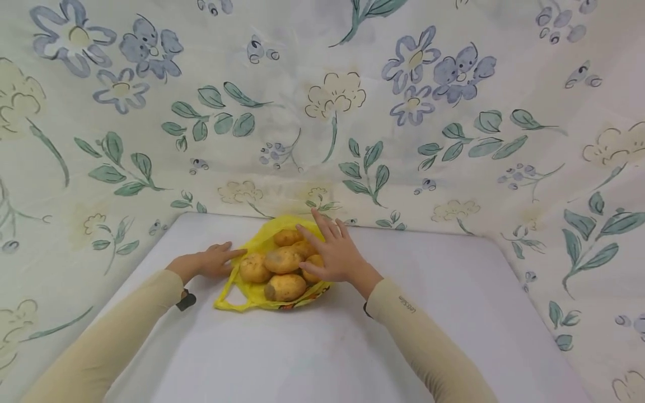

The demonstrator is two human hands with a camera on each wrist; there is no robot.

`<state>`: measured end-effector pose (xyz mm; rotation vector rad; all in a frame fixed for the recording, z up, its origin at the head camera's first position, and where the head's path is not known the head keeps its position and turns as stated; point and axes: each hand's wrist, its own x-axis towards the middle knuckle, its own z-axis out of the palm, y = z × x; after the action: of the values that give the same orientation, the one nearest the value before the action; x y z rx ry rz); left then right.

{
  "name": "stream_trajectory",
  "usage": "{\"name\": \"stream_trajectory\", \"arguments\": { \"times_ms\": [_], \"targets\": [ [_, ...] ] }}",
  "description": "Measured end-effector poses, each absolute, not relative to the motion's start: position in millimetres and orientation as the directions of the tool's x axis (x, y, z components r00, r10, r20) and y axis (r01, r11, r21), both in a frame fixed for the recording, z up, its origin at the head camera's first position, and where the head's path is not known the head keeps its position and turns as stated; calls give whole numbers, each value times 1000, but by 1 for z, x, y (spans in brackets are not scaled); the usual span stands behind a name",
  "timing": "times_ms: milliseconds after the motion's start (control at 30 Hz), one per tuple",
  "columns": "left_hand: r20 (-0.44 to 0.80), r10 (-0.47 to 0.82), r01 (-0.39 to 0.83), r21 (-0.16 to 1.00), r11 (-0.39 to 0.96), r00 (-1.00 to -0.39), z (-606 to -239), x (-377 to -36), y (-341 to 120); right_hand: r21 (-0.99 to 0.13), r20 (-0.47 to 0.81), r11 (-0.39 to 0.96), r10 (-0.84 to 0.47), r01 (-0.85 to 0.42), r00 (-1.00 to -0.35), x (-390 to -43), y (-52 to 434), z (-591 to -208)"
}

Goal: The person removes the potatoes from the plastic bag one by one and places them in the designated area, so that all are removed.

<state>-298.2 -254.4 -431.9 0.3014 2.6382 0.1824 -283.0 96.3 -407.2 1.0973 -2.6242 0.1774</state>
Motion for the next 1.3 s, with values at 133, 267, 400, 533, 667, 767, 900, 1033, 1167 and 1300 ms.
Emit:
{"name": "stream_trajectory", "arguments": {
  "times_ms": [133,267,400,533,667,767,900,1033,1167,1300],
  "targets": [
    [-439,239,186,163,969,-866,-427,-297,-253,7,321,696,-681,-718,-658,-284,92,-409],
    [-434,248,200,153,968,-866,-425,-296,-254,1,304,690,-690,-724,-657,-283,88,-410],
    [-424,254,208,152,966,-869,-427,-299,-253,11,298,688,-695,-725,-655,-283,85,-412],
    [-431,244,195,156,968,-869,-429,-301,-251,10,308,673,-706,-740,-638,-284,80,-413],
    [-436,233,182,155,971,-869,-431,-300,-252,6,329,648,-721,-762,-610,-283,76,-413],
    [-438,229,176,160,971,-869,-432,-300,-253,27,345,637,-729,-770,-591,-283,74,-415],
    [-437,236,182,162,970,-868,-433,-301,-254,43,347,626,-741,-779,-576,-282,72,-419],
    [-431,243,191,160,969,-869,-434,-302,-255,43,362,593,-759,-804,-541,-282,69,-420],
    [-428,245,191,165,968,-870,-433,-302,-254,15,380,553,-774,-833,-507,-280,65,-420],
    [-435,242,186,168,968,-867,-434,-302,-254,-23,378,529,-781,-848,-497,-276,60,-420]
  ]
}}
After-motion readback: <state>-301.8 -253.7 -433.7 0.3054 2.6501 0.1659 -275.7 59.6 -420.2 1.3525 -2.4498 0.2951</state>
